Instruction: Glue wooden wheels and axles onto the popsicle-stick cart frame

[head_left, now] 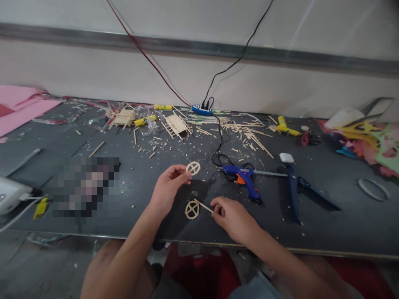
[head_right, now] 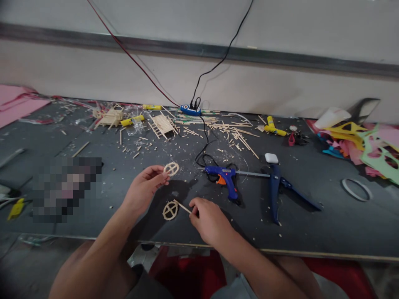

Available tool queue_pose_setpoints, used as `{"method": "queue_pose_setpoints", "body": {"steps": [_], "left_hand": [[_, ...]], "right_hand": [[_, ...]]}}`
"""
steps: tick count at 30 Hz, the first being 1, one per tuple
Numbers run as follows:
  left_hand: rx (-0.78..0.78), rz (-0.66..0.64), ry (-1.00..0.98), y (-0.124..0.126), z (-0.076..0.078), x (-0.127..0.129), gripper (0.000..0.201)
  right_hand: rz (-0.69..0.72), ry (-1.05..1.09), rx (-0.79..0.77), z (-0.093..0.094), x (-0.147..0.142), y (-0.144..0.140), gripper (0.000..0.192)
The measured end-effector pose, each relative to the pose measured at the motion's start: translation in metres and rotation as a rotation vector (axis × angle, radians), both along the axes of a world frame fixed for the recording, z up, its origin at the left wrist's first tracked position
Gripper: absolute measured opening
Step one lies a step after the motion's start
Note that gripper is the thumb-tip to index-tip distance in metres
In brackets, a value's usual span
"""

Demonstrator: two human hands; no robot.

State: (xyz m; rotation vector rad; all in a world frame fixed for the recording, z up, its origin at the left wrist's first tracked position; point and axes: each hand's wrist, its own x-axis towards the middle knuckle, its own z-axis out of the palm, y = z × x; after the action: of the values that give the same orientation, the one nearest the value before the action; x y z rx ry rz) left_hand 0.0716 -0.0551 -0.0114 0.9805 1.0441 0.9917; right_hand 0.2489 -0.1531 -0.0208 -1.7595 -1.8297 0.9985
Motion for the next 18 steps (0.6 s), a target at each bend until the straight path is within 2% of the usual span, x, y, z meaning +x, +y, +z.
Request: {"method": "queue_pose_setpoints", "body": {"steps": [3, 6, 10, 13, 18], "left_hand": [[-0.004, 0.01, -0.001, -0.001, 0.003, 0.0, 0.022], [-0.004, 0.003, 0.001, -0.002, 0.003, 0.001, 0.021], [-0.007, 0.018, 0.009, -0.009, 0.001, 0.007, 0.021], [-0.031, -0.013, 0.028, -0.018, 0.0, 0.015, 0.018], [-0.041, -0.098, 0.088, -0.032, 0.002, 0.027, 0.016]], "right_hand": [[-0.02, 0.034, -0.007, 0.003, 0.01, 0.0, 0.023], [-0.06, 0.093, -0.052, 0.009, 0.022, 0.001, 0.015], [-0.222, 0.353, -0.117, 0.018, 0.03, 0.002, 0.01], [-0.362, 0.47, -0.022, 0.021, 0.026, 0.002, 0.013], [-0.459, 0.493, 0.151, 0.015, 0.015, 0.002, 0.015]]}}
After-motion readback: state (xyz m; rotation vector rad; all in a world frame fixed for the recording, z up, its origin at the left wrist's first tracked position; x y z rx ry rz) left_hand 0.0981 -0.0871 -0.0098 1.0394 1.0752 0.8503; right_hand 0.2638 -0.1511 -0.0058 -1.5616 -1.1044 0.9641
